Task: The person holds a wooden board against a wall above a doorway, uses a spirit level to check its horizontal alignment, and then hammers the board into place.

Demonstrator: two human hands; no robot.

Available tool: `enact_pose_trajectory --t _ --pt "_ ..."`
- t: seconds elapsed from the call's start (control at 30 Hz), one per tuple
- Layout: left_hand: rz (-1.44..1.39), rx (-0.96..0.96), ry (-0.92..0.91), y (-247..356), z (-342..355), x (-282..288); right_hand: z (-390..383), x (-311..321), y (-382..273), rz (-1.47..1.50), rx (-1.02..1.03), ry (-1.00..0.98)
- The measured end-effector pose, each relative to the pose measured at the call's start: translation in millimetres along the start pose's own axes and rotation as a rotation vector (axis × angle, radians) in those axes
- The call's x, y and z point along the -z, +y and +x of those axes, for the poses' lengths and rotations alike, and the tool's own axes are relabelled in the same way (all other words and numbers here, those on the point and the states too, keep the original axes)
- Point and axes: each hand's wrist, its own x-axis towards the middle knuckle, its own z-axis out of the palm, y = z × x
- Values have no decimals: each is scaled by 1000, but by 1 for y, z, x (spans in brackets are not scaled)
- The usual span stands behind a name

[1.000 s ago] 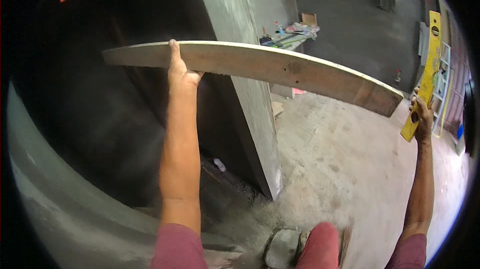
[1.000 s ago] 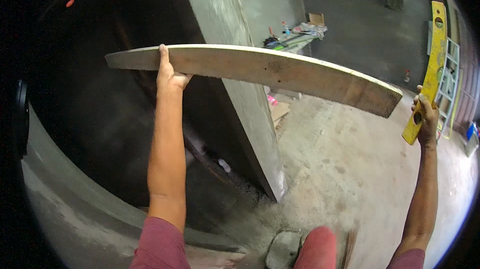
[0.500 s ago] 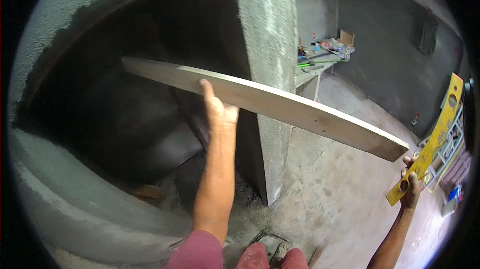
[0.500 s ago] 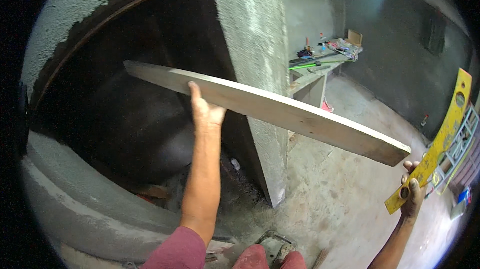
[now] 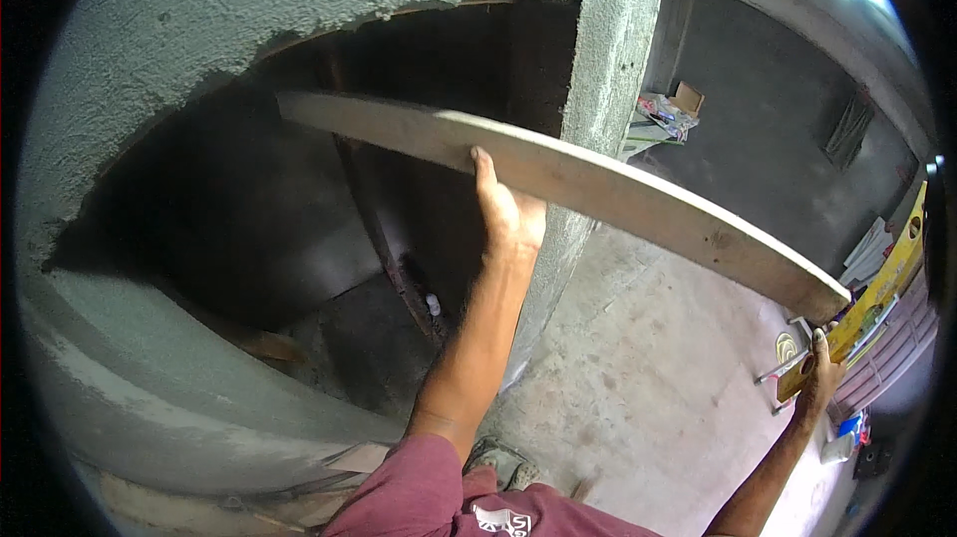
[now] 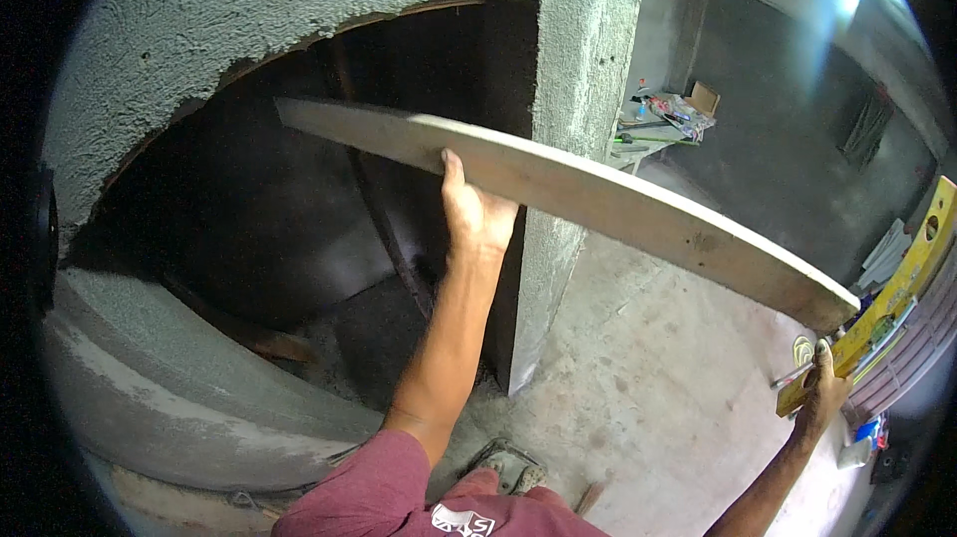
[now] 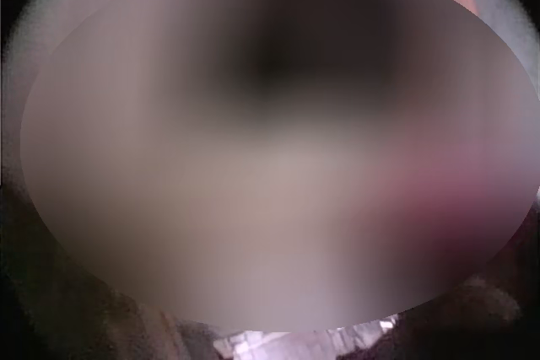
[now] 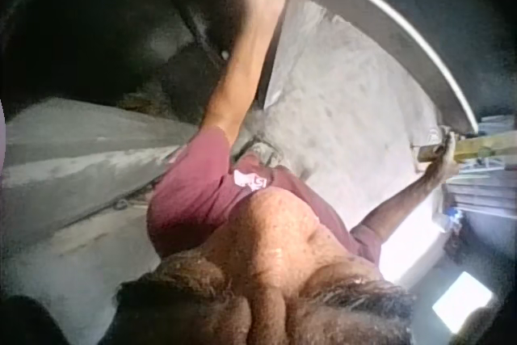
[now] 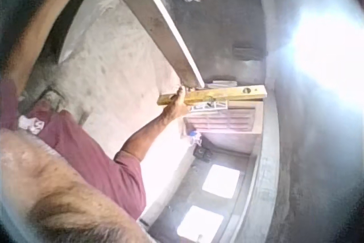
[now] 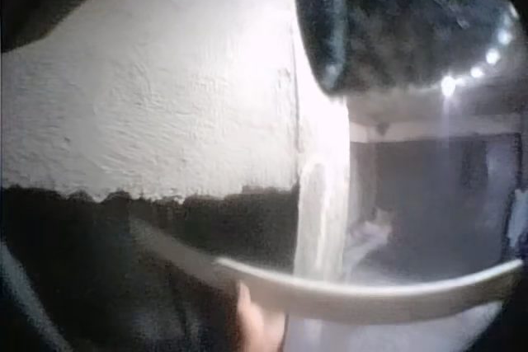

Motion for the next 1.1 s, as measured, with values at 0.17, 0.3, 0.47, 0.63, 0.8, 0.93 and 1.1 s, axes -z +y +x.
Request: enact_pose_trajectory --t 0.17,0.3,0.47,0.63,0.8,0.93,1.1 --pt "10 16 31 6 19 -44 15 24 -37 191 110 35" --pt "193 177 -110 22 35 -42 28 33 -62 315 90 48" --pt "656 223 -127 54 54 -50 42 54 -61 328 150 16" --pt "1045 228 -158 60 75 -68 40 59 -60 366 91 111" --pt "1116 251 -174 52 92 -64 37 81 -58 339 124 111" --pt "1141 268 -190 50 105 -61 26 91 -57 347 61 125" --pt "1101 267 -172 45 117 -54 4 92 -55 298 20 137"
